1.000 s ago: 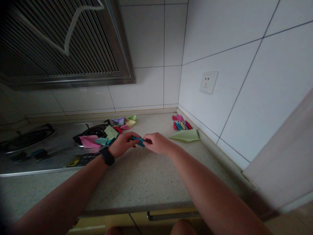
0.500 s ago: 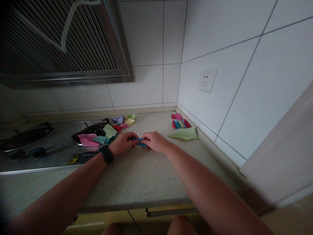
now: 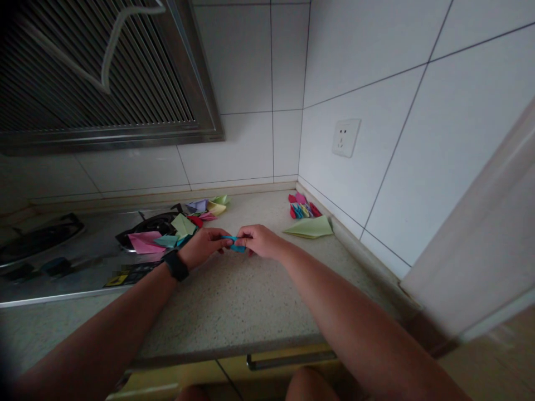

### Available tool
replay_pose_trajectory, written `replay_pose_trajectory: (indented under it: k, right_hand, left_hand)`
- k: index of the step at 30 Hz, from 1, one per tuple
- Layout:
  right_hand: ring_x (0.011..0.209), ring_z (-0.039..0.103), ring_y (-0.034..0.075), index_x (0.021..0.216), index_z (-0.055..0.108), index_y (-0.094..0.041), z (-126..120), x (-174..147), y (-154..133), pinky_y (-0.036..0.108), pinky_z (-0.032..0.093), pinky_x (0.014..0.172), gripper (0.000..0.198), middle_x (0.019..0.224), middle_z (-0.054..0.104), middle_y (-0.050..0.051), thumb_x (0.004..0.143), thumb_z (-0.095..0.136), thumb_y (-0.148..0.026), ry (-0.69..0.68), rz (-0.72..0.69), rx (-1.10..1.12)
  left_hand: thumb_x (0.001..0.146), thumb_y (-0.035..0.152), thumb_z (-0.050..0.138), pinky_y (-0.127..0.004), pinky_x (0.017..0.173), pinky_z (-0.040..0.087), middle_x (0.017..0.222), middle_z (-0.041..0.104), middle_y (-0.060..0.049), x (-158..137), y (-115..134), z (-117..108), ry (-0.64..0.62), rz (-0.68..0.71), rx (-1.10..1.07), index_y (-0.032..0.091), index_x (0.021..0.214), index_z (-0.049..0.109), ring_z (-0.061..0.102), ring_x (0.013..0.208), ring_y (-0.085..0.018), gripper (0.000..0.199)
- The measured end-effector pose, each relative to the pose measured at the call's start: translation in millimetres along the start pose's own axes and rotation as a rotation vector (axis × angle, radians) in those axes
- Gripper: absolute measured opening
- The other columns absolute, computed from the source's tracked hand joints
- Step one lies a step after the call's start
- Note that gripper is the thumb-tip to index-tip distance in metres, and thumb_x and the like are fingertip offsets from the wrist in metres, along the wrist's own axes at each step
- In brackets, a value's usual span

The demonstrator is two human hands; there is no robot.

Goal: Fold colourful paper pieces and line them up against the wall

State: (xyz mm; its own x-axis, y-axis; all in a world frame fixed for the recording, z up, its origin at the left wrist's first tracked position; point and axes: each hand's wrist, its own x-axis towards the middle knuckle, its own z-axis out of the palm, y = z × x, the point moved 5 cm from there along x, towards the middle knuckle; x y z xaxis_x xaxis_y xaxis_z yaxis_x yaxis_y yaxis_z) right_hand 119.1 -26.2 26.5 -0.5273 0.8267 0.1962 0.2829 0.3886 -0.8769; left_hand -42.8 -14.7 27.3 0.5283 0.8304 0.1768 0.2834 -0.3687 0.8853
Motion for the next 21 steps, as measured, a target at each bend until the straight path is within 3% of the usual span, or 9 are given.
replay_pose_trajectory:
  k: [5, 14, 21]
  right_hand:
    - [0.061, 0.057, 0.011, 0.077, 0.062, -0.016, 0.0, -0.5, -3.8, 0.023, 0.047, 0.058, 0.029, 0.068, 0.060, -0.001, 0.078, 0.067, -0.045, -0.038, -0.007, 0.055]
    - [0.056, 0.044, 0.008, 0.079, 0.066, -0.016, -10.1, -0.3, -4.2, 0.021, 0.032, 0.055, 0.019, 0.060, 0.052, -0.005, 0.084, 0.064, -0.034, 0.056, -0.070, -0.287]
    - [0.058, 0.046, 0.009, 0.083, 0.064, -0.016, -5.5, -2.7, -8.1, 0.021, 0.035, 0.057, 0.024, 0.064, 0.053, -0.003, 0.086, 0.060, -0.039, 0.023, -0.087, -0.178]
  left_hand:
    - [0.075, 0.046, 0.070, -0.024, 0.058, 0.047, 0.070, 0.067, -0.004, -0.8, -2.3, -2.9, -0.001, -0.040, 0.022, 0.012, 0.083, 0.071, 0.058, 0.061, -0.012, 0.034]
    - [0.070, 0.047, 0.074, -0.023, 0.056, 0.046, 0.071, 0.068, -0.005, -1.6, -5.0, -4.1, 0.056, -0.134, 0.021, 0.013, 0.084, 0.075, 0.055, 0.058, -0.011, 0.037]
    - [0.076, 0.051, 0.066, -0.021, 0.051, 0.040, 0.071, 0.069, -0.006, -4.1, -0.6, -6.4, 0.055, -0.179, 0.075, 0.013, 0.091, 0.075, 0.055, 0.058, -0.012, 0.042]
